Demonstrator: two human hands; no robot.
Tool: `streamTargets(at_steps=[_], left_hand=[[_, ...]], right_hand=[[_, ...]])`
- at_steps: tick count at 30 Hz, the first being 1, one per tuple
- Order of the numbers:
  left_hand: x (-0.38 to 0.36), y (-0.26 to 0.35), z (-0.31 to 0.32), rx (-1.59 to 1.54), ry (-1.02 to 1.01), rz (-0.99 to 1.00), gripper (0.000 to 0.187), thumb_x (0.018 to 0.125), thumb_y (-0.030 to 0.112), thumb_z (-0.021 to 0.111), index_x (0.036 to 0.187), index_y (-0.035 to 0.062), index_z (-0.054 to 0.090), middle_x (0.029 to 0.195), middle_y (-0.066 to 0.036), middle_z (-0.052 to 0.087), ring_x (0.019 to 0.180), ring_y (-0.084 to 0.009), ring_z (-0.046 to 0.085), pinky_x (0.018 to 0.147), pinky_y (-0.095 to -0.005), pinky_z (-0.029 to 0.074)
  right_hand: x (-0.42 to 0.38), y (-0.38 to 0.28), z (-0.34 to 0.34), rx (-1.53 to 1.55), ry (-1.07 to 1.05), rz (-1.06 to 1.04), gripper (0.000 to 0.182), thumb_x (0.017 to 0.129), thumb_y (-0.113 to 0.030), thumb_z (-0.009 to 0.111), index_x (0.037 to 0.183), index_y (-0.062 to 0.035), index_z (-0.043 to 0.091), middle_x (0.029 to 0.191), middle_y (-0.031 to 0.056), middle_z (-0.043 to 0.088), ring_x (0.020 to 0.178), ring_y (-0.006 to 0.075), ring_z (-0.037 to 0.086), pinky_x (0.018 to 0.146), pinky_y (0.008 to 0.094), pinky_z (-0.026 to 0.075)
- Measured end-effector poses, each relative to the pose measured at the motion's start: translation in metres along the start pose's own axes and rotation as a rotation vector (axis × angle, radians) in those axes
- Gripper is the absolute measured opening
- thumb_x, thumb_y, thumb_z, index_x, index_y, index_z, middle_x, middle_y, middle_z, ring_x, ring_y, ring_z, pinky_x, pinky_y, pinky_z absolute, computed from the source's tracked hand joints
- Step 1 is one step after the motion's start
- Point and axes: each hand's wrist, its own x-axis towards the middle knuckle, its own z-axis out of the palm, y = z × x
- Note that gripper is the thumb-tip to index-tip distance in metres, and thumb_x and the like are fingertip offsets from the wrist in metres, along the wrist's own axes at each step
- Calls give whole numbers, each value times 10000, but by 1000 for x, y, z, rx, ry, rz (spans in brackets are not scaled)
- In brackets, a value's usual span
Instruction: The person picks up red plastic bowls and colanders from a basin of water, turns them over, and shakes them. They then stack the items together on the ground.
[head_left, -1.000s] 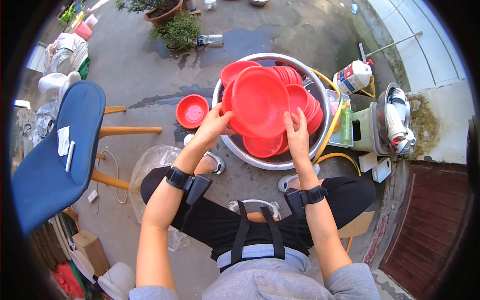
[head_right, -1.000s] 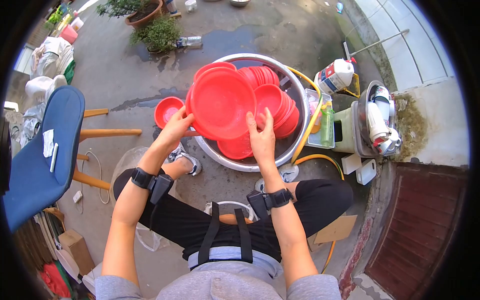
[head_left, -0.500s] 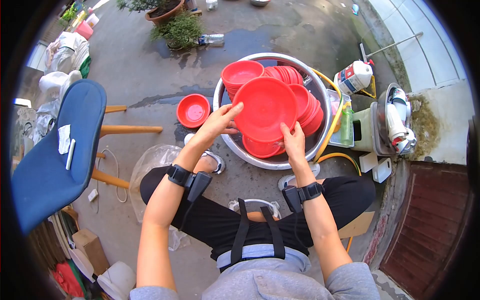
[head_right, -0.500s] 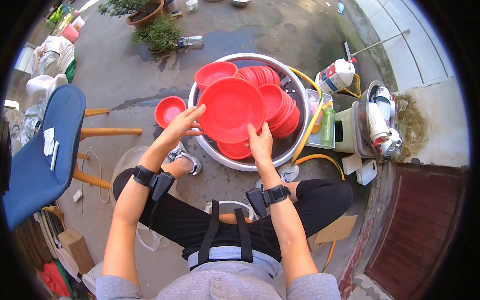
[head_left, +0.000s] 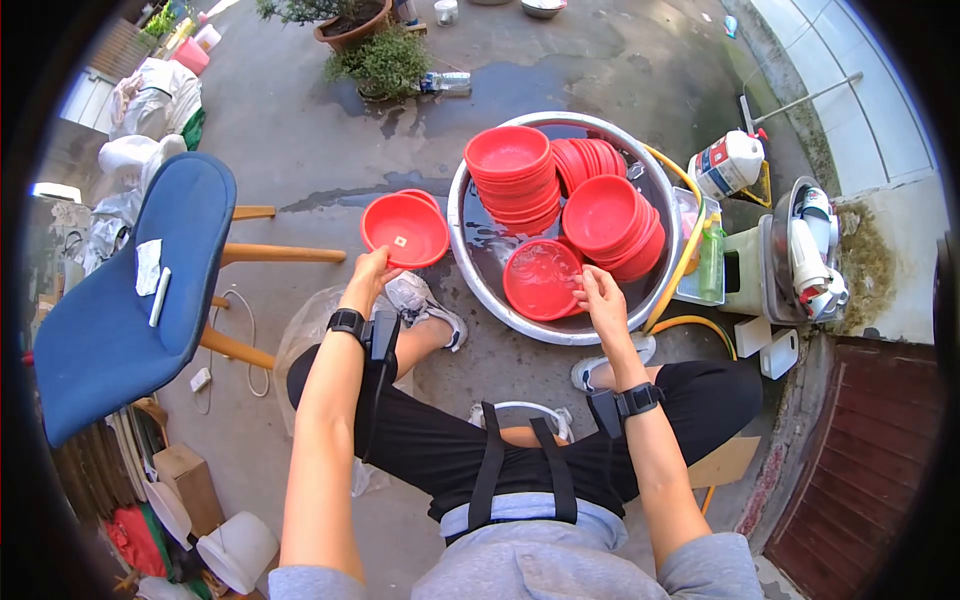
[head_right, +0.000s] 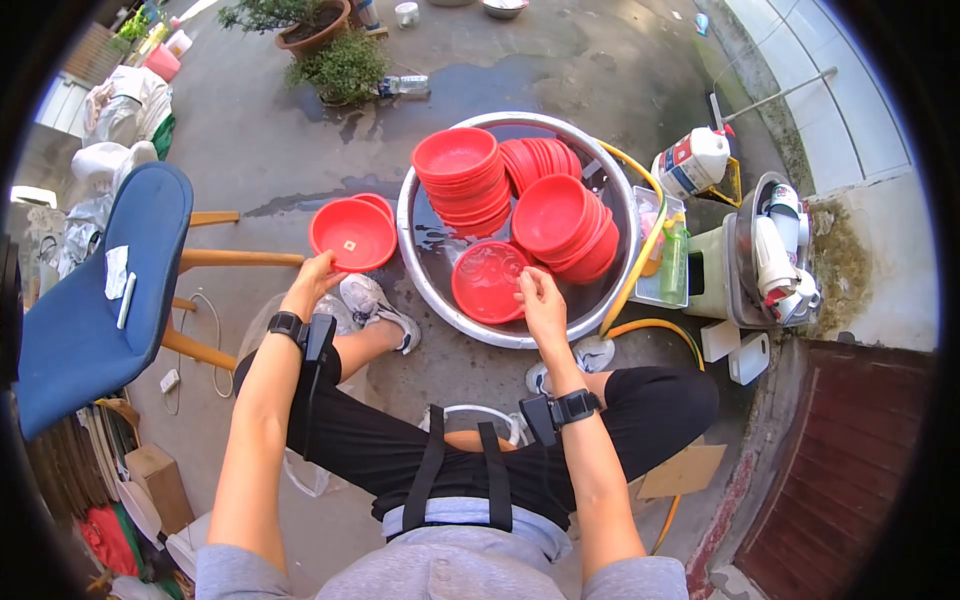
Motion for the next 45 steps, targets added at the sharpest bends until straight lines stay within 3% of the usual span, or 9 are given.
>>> streamTargets(at_steps=[8, 10, 16, 24, 29, 32, 36, 41, 45], left_hand=[[51, -12, -18, -321, -6, 32, 381, 890, 148, 527, 1221, -31, 468, 1164, -207, 546, 986, -334, 611, 818, -398, 586], [20, 10, -2, -246, 191, -67, 468, 926, 209, 502, 1306, -49, 412, 1250, -245, 514, 1043, -357, 611, 779, -414, 595], [9, 14, 19, -122, -41, -32, 560, 933, 230, 538, 1380, -37, 333, 1316, -241, 456, 1088, -360, 581, 873, -407, 556], [-110, 87, 76, -44, -173, 266, 468, 953, 175, 514, 1357, -19, 382, 1306, -194, 478, 1089, -264, 582, 920, -366, 514], [-155, 99, 94, -39, -381, 356, 443, 957, 214, 534, 1333, 4, 432, 1283, -159, 515, 1082, -222, 581, 931, -343, 501], [-156, 95, 103, -56, -445, 341, 431, 965, 221, 517, 1329, 5, 436, 1284, -150, 517, 1092, -218, 576, 931, -339, 497], [-158, 95, 112, -60, -483, 303, 424, 964, 218, 521, 1328, 14, 444, 1263, -142, 534, 1074, -209, 587, 915, -327, 506], [-157, 88, 119, -7, -475, 273, 393, 967, 230, 521, 1299, 23, 490, 1245, -126, 547, 1060, -194, 592, 905, -323, 502], [-136, 63, 120, 79, -476, 216, 368, 968, 249, 523, 1270, 38, 528, 1215, -104, 556, 1049, -181, 582, 901, -326, 495]], right_hand=[[-5, 13, -17, -26, 44, 46, 353, 962, -264, 559, 1236, -43, 558, 1028, 77, 668, 827, 130, 643, 695, 261, 504], [-3, 19, -20, -36, 51, 47, 348, 961, -261, 560, 1233, -44, 559, 1023, 76, 669, 823, 125, 642, 694, 258, 503], [6, 42, -20, -85, 54, 105, 342, 948, -258, 570, 1213, -42, 575, 1012, 82, 675, 838, 117, 646, 679, 247, 495], [17, 85, -16, -568, 145, 16, 356, 872, -254, 622, 1148, -29, 618, 1091, 179, 661, 1035, 305, 628, 897, 392, 478], [29, 119, -3, -484, 103, 242, 735, 834, -267, 687, 1435, -56, 321, 1195, 189, 605, 1083, 311, 600, 924, 397, 471], [28, 107, 5, -82, 3, 592, 845, 851, -301, 691, 1478, -40, 189, 1351, 202, 475, 1155, 296, 555, 949, 387, 467], [36, 123, 9, 129, -48, 627, 882, 851, -326, 699, 1469, -24, 147, 1379, 185, 431, 1165, 302, 544, 934, 399, 483], [39, 110, 19, 170, 25, 723, 359, 888, -296, 652, 1104, -38, 528, 976, 92, 592, 844, 173, 607, 749, 328, 542], [41, 118, 16, 111, 4, 662, 209, 902, -277, 607, 915, -71, 575, 781, 21, 570, 694, 121, 566, 665, 285, 538]])
